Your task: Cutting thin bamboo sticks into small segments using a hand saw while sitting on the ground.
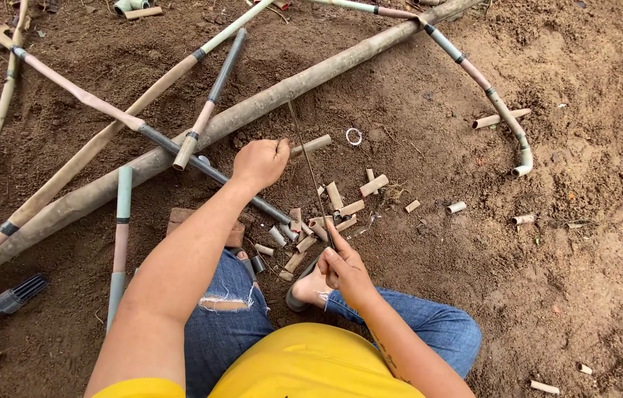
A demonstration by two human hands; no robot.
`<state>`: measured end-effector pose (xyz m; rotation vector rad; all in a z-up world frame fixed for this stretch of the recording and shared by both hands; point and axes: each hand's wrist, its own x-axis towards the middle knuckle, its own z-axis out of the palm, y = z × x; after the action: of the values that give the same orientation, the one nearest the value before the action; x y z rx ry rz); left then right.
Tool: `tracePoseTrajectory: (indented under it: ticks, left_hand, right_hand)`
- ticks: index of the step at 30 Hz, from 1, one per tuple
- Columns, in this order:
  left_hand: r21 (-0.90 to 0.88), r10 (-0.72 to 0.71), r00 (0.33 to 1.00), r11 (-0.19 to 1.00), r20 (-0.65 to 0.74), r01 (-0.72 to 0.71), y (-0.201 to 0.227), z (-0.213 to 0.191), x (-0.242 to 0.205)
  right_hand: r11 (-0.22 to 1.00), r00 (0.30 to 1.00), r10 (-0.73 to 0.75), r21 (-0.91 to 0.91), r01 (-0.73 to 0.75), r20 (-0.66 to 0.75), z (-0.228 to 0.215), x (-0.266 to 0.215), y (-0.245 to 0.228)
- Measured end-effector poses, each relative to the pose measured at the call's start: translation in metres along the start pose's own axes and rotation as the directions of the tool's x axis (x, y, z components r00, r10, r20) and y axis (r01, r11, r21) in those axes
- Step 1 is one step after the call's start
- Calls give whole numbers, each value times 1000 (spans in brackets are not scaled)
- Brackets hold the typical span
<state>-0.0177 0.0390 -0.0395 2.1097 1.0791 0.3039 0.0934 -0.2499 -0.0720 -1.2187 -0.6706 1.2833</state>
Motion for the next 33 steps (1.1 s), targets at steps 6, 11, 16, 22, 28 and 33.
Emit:
tracePoseTrajectory:
  ticks: [6,11,16,22,28,33]
  left_hand:
    - [9,-27,999,1000,26,26,5,-6,-4]
    - [16,-25,1000,1000,6,25,8,-5,-5]
    - [21,-33,999,999,17,33,11,-9,-8]
    - [69,13,1000,998,2,-13,8,-8,-10]
    - [127,135,989,982,58,-141,42,-9,-23]
    - [336,56,997,941,-62,-32,7,-7,-12]
  right_hand:
    - [1000,1000,18,-12,-18,3,1,-2,-1]
    - [999,999,35,5,-35,-17,2,-2,-3]
    - [998,999,43,57,-41,-31,2,-4,-2]
    - [996,996,73,52,-70,-56,6,-2,-3]
    - [992,990,9,127,9,-140,12,16,-8]
    - [979,988,118,179,-99,-98,22,9,3]
